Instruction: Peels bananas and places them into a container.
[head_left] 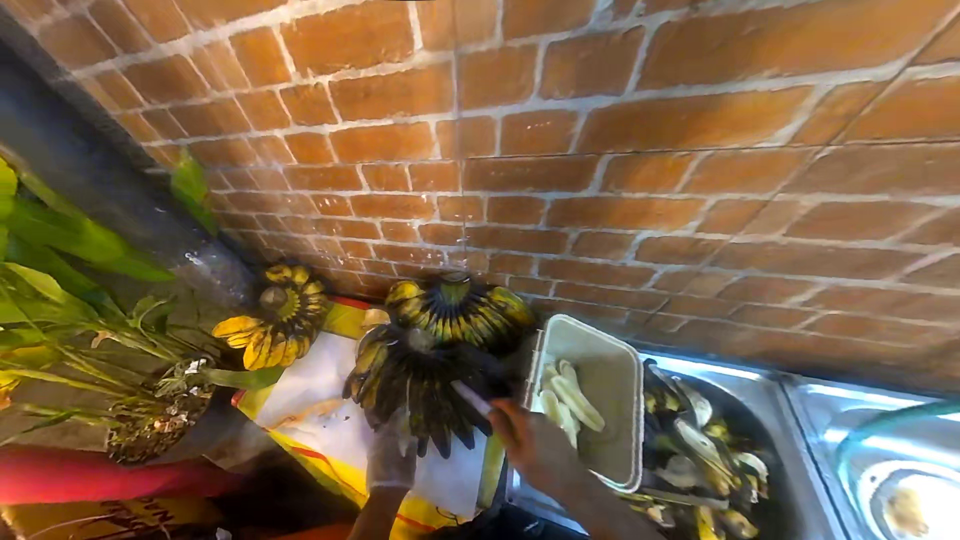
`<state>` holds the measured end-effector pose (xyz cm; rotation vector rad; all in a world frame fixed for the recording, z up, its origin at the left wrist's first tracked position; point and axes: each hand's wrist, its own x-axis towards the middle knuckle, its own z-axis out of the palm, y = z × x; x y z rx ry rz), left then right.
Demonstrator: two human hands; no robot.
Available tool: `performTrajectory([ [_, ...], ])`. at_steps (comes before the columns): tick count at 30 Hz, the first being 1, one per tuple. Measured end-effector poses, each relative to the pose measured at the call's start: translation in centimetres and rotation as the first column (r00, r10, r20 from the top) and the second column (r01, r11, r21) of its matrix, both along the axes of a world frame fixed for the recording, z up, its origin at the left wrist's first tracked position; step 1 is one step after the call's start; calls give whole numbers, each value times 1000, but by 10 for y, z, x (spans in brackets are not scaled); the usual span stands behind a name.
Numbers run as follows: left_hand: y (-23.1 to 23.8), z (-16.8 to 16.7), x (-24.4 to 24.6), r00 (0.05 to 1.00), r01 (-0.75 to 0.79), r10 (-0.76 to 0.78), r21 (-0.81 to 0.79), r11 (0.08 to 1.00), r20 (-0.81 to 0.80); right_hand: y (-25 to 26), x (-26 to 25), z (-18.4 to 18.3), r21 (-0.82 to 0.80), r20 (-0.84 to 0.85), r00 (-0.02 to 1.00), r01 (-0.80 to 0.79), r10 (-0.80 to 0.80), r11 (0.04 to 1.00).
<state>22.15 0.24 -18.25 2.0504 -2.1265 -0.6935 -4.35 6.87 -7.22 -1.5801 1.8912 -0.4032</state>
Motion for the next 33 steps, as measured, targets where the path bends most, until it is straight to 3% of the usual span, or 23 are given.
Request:
performTrajectory([
  [3, -6, -4, 5, 998, 37, -36, -17, 999, 44, -38, 44, -7, 218, -47, 992, -100, 113, 971],
  [5, -7, -1, 7, 996, 56, -55, -4, 998, 63, -56, 61, -17, 281, -83, 989, -99, 127, 955],
  [8, -4, 3, 3, 991, 112, -125, 197, 974, 52, -70, 76, -25, 311, -154, 983, -49, 101, 949],
  [12, -2, -20, -6, 984, 89, -18, 401, 912, -178, -81, 93, -20, 380, -230, 971, 30, 63, 925],
  [16, -18, -15, -7, 945, 99, 95, 551, 829, -312, -80, 95, -29, 353, -216, 976, 47, 33, 934],
  [17, -20, -15, -4, 906, 64, 198, 583, 810, -375, -79, 93, -31, 350, -204, 978, 38, 37, 936],
  [19, -17, -15, 2, 699, -38, 490, 657, 753, -521, -74, 90, -32, 342, -181, 982, 6, 60, 940],
  [20, -15, -16, 4, 617, -58, 555, 670, 740, -558, -70, 88, -33, 335, -166, 983, -18, 78, 942],
  [21, -16, -15, 7, 623, -53, 536, 654, 755, -569, -64, 87, -34, 330, -149, 984, -47, 101, 943],
  [23, -18, -13, 11, 759, -19, 402, 599, 801, -513, -50, 86, -33, 350, -148, 975, -103, 163, 931],
  [24, -19, -14, 11, 783, -20, 382, 593, 805, -491, -41, 86, -35, 363, -149, 969, -131, 196, 922],
  [26, -19, -18, 9, 751, -62, 432, 597, 800, -500, -25, 87, -38, 391, -164, 948, -192, 273, 900],
  [27, -21, -18, 8, 831, -26, 327, 556, 831, -450, -18, 87, -38, 407, -169, 932, -231, 322, 884],
  [28, -24, -12, 6, 943, 72, 104, 500, 863, -316, -10, 87, -39, 435, -162, 911, -279, 379, 856],
  [29, -27, -4, 3, 979, 196, -149, 467, 862, -136, -4, 87, -41, 474, -140, 893, -320, 429, 820],
  [30, -29, 4, -2, 955, 273, -297, 458, 846, -21, 2, 85, -46, 499, -107, 886, -345, 452, 795],
  [31, -29, 9, -5, 947, 284, -320, 434, 855, 11, 8, 81, -52, 499, -67, 896, -351, 439, 792],
  [33, -29, 12, -10, 982, 182, -190, 339, 923, -9, 18, 67, -59, 448, -3, 941, -303, 340, 842],
])
